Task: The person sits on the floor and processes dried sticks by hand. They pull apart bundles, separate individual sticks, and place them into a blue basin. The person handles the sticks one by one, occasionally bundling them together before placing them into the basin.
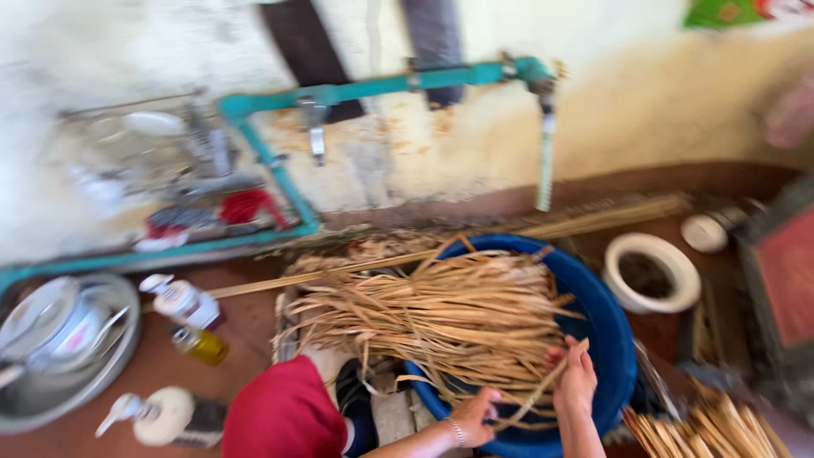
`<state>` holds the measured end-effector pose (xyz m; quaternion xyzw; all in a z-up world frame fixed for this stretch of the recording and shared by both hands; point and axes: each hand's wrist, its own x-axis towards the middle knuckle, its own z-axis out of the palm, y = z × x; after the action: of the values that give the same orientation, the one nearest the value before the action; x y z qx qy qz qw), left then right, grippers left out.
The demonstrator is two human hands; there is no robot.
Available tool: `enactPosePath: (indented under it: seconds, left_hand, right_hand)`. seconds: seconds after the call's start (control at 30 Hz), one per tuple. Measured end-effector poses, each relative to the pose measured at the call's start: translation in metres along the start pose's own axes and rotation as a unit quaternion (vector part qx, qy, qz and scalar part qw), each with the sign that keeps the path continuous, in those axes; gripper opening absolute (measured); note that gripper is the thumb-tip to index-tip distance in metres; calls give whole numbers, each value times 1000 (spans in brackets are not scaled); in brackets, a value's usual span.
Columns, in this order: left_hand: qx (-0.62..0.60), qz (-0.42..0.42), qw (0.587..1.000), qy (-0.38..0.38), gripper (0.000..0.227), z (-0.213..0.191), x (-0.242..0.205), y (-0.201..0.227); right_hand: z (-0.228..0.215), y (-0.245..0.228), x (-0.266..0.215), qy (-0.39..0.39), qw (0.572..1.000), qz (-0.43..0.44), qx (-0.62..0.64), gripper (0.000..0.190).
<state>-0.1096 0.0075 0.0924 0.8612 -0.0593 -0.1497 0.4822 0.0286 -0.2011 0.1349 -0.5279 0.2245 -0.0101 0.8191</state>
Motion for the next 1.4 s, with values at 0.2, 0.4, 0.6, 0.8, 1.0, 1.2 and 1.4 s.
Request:
enactPosePath:
  seconds: [0.2, 0.4, 0.6, 0.8, 1.0, 1.2, 1.4]
  left_hand:
    - [-449, -11, 893, 22, 46, -1, 77, 47]
    - [-200, -63, 972, 108, 33, -4, 100, 73]
    - [-112, -20, 986, 119, 39, -7, 94, 84]
    - [-58, -26, 989, 133, 42, -10, 97, 82]
    - [-141, -79, 987, 11, 47, 15, 100, 77]
    - [-74, 25, 994, 80, 35, 14, 103, 106]
    - [-58, 81, 991, 88, 32, -23, 71, 145]
  right_hand:
    - [41, 11, -43, -190, 952, 167, -171, 48]
    - [59, -23, -31, -276, 902, 291, -158, 49]
    - [105, -23, -22, -255, 901, 300, -183, 38]
    - [114, -17, -26, -207, 944, 238, -94, 29]
    - [66, -34, 0, -173, 973, 151, -31, 28]
    - [30, -66, 53, -135, 986, 93, -20, 35]
    - [9, -108, 108, -12, 996, -35, -82, 31]
